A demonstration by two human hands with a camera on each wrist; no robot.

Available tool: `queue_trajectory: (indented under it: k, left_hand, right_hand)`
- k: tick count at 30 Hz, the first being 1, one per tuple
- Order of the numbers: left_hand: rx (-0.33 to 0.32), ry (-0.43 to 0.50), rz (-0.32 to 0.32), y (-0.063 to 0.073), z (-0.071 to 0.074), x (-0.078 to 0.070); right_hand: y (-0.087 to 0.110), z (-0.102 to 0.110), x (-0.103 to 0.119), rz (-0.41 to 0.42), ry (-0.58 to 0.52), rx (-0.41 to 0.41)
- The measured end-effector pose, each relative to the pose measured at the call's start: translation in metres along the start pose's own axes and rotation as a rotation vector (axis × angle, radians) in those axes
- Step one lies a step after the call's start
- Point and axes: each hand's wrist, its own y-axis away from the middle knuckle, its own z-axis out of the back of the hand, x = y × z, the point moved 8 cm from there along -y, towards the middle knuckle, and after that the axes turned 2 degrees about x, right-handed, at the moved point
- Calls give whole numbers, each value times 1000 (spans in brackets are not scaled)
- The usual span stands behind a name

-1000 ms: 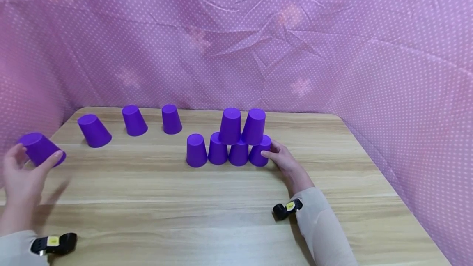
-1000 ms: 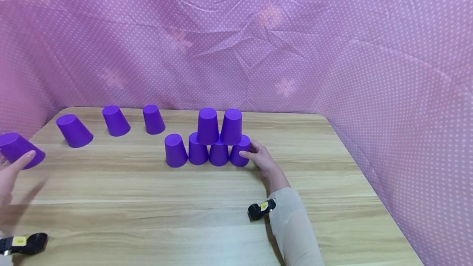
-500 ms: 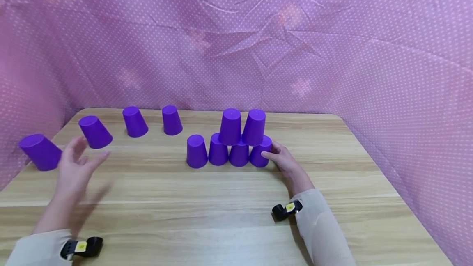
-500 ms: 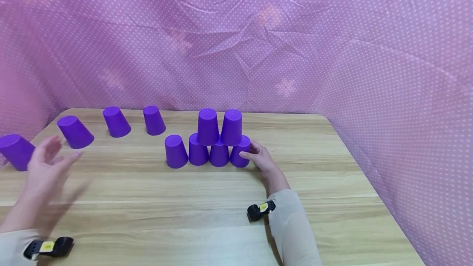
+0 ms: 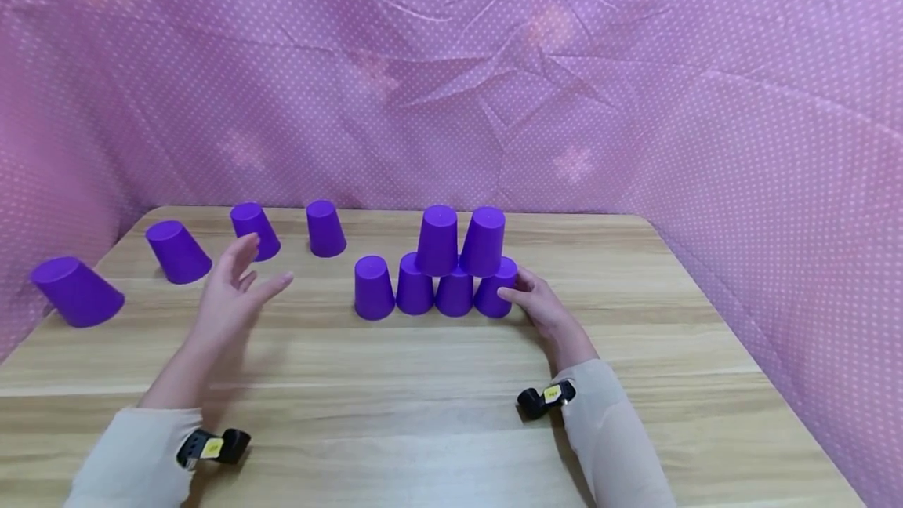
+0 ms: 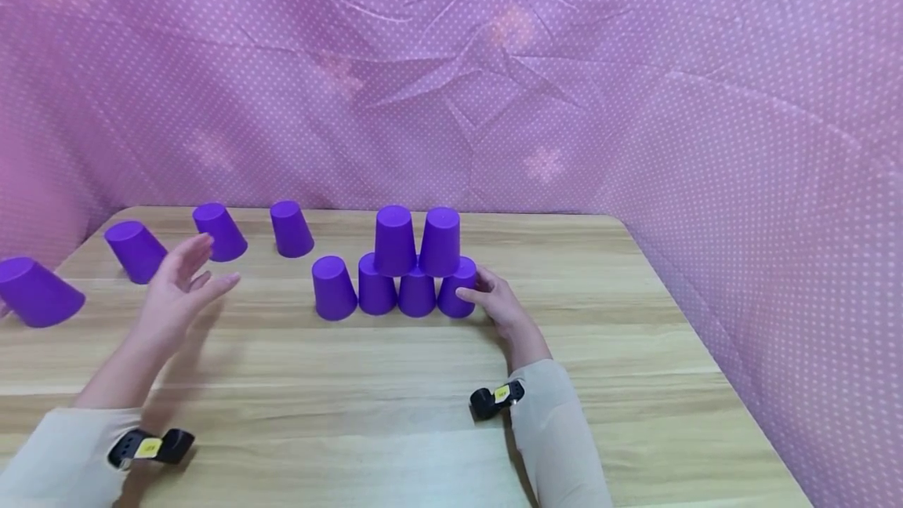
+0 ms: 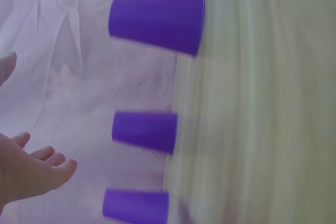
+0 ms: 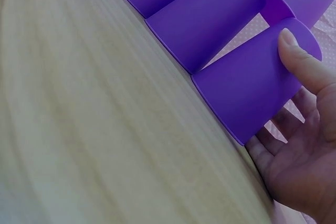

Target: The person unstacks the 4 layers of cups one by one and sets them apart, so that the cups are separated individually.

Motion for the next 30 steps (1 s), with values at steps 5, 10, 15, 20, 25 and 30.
queue_trajectory:
  k: [5,10,15,20,25,30]
  left_hand:
    - [78,46,-16,-6,-37,-35]
    - [147,113,-43,-11,-69,-60]
    - [187,127,-61,-20,-99,-70]
    - [226,103,-64,-29,-125,-78]
    - [246,97,-62,-38,-143,-82]
    - [258,110,-46,-41,-155,-81]
  right_hand:
    - [1,2,1,3,8,-6]
    - [1,0,2,18,13,12]
    - [1,-1,3,30,-5,7]
    - [1,-2,2,23,-4,5]
    - [1,-2,1,14,-3,2]
    - [1,-1,2,15,-11,-2]
